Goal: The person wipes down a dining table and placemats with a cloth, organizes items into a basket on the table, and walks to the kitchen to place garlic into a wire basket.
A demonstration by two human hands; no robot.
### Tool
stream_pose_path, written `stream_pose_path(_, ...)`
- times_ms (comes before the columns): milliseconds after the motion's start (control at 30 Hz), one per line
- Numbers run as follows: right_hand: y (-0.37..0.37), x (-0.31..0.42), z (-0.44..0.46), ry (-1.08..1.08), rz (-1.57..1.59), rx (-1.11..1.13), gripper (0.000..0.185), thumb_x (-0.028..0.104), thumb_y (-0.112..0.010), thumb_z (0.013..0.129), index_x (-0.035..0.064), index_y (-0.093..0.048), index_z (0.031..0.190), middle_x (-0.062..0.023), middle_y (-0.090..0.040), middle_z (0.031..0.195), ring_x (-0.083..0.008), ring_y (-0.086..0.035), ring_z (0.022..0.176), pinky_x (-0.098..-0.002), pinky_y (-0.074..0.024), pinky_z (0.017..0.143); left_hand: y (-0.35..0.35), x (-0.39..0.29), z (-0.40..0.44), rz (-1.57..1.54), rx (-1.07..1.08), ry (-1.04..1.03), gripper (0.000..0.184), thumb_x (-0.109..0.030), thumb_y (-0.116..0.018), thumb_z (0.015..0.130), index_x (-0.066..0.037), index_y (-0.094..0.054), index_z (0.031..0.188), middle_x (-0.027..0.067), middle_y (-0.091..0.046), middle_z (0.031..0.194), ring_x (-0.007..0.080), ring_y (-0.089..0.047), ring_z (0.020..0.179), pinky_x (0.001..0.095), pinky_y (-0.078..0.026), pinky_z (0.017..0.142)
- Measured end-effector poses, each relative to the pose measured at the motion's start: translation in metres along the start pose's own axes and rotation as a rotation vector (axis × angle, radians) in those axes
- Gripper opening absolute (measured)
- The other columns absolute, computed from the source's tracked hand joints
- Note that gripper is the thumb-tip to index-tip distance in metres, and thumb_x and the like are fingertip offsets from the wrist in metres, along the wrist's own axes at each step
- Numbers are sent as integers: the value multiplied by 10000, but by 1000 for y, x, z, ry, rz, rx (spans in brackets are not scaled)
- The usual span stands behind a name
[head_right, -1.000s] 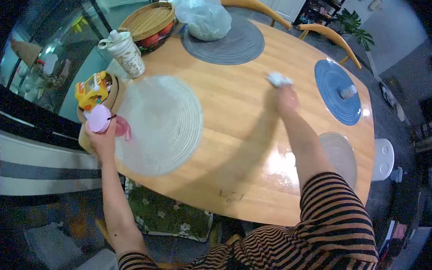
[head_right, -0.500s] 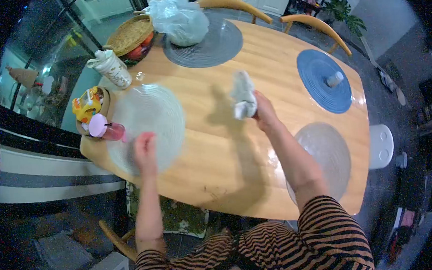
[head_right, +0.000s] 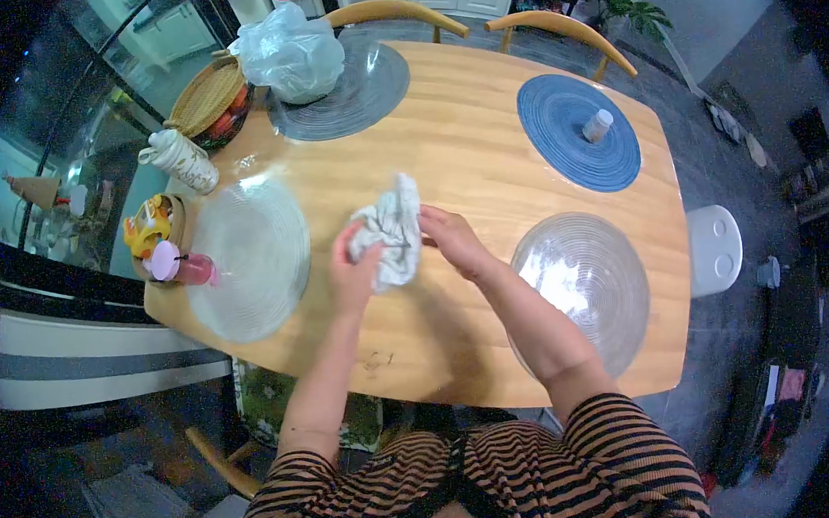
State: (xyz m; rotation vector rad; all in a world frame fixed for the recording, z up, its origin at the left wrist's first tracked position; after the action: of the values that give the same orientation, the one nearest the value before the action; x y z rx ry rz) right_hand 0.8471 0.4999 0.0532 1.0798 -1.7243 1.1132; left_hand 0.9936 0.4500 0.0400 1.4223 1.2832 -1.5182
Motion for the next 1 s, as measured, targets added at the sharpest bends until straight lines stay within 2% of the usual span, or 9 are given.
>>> stream_pose_path(33,21,7,-5,53,-226,-85,315,220,-458,853,46,-512,1110,-81,-543,1079,-187,-511,992,-308,-399,857,18,-13,1,54,-46,-37,516,-79,-613,729,1,-401,1193,139,-524,1059,179,-525,950,280,-422,811)
stream_pose_path(100,70,14,-22,192,-675,-273,314,215,-473,835,41,-525,1091,-119,-529,1103,-225,-504,1005,-327,-392,864,69,-21,8,614,-145,-43,533,-190,-615,730,-69,-415,1208,181,-459,1158,279,-473,1043,368,-378,882)
stream_pose_path(200,148,7,-69,460,-1248,-515,306,164,-511,797,30,-531,1071,-183,-482,1150,-318,-450,1058,-378,-357,897,78,-36,-6,1326,-181,-364,615,-324,-639,685,-92,-429,1214,198,-297,1305,364,-322,1170,504,-234,961)
stream_pose_path(333,198,-19,-119,259,-1429,-635,330,84,-490,782,2,-480,1102,-208,-450,1174,-374,-391,1094,-424,-320,925,35,-9,8,1479,258,-547,628,-421,-615,681,-169,-430,1225,146,-207,1359,386,-202,1226,594,-132,951)
stream_pose_path(400,185,-23,-127,443,-1557,-607,347,65,-464,788,-13,-454,1126,-213,-444,1178,-377,-394,1089,-432,-320,923,18,4,16,1505,394,-642,616,-436,-602,690,-188,-429,1226,119,-244,1352,374,-223,1224,606,-142,940)
stream_pose_path(533,181,-22,-126,413,-1575,-629,373,64,-455,790,-26,-433,1152,-205,-428,1199,-372,-379,1113,-428,-295,955,24,24,47,1524,384,-705,500,-392,-523,761,-160,-450,1197,56,-387,1277,285,-313,1196,529,-216,956)
stream_pose_path(667,183,-22,-122,351,-1532,-595,383,58,-437,783,-38,-426,1153,-209,-418,1207,-373,-370,1123,-433,-281,968,110,3,169,1707,-146,-151,456,-350,-465,808,-102,-447,1190,93,-448,1207,253,-397,1123,434,-319,913)
stream_pose_path(733,185,-23,-119,341,-1556,-579,393,52,-433,771,-40,-421,1154,-212,-405,1217,-375,-369,1121,-434,-280,969,145,-29,198,1698,-439,-296,377,-334,-482,793,-108,-502,1095,107,-516,1081,266,-464,1028,454,-362,837)
stream_pose_path(1000,178,-16,-118,295,-1599,-574,433,23,-453,734,-24,-418,1164,-193,-390,1240,-374,-361,1127,-433,-274,972,185,-3,335,1686,-419,-13,535,-500,-321,822,-211,-369,1270,137,-360,1296,303,-336,1196,436,-251,979)
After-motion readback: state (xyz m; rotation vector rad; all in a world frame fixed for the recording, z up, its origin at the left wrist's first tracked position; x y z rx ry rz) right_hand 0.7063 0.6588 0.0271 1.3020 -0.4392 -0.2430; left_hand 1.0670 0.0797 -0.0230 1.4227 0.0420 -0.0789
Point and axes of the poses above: each hand's wrist, its own z-axis towards the middle knuckle, its own y-axis out of the back of the hand, x = y × z, the point moved 10 cm from there along z, towards the middle knuckle
